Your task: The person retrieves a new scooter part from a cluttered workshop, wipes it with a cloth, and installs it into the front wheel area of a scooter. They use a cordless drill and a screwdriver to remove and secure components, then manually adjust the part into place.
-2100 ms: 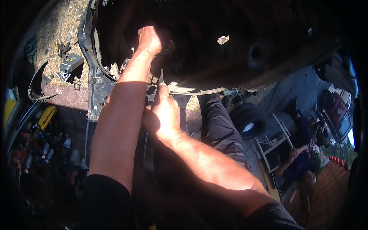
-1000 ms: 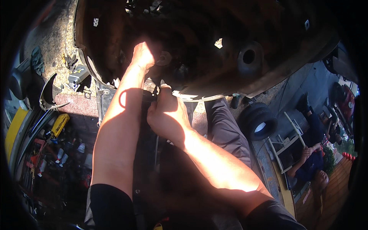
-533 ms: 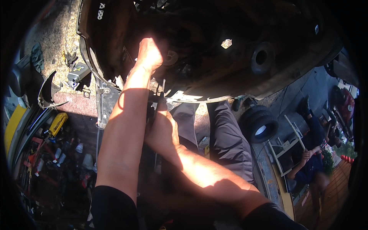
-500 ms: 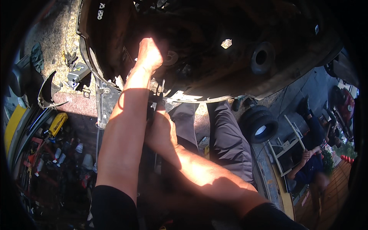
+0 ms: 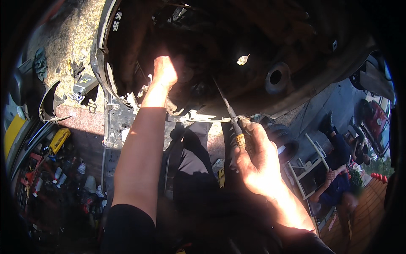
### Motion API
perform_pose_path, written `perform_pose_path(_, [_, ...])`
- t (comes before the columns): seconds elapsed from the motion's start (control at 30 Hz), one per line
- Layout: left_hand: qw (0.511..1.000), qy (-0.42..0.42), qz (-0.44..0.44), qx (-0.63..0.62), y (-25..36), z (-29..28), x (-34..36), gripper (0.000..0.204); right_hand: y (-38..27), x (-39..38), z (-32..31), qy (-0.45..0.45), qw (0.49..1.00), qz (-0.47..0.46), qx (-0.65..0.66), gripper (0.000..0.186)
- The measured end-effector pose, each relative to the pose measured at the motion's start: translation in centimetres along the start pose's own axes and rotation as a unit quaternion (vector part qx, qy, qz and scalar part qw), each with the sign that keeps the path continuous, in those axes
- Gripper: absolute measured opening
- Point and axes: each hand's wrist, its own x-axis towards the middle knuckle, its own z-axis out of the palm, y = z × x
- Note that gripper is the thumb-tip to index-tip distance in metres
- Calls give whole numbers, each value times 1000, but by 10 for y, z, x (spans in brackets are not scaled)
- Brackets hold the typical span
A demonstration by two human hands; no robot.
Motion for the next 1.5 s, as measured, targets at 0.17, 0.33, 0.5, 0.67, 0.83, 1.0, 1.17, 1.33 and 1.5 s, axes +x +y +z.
perform_pose_path(0.17, [999,9,-27,-30,1,4,-1,62,-38,43,7,66,984,-87,-144,45])
perform_pose_path(0.33, [999,2,-25,-33,-4,8,5,58,-70,53,-13,121,947,-153,-255,35])
perform_pose_path(0.5, [999,9,-22,-44,-16,14,11,53,-124,118,-31,-107,653,-296,-689,19])
perform_pose_path(0.67, [999,10,-20,-49,-24,16,16,49,-169,137,-55,-165,748,-261,-588,25])
perform_pose_path(0.83, [987,-33,-64,-141,-25,13,17,45,-131,158,-34,-78,779,-200,-589,16])
perform_pose_path(1.0, [999,0,1,32,-26,17,7,45,-73,156,-5,31,864,-196,-462,18])
perform_pose_path(1.17, [996,55,48,53,-31,16,7,44,-86,136,2,72,890,-160,-420,26])
perform_pose_path(1.33, [994,-46,47,83,-45,9,15,34,-67,52,-19,89,964,-160,-193,37])
perform_pose_path(1.5, [999,-26,-1,40,-55,11,17,30,-6,14,13,-43,988,-10,-150,35])
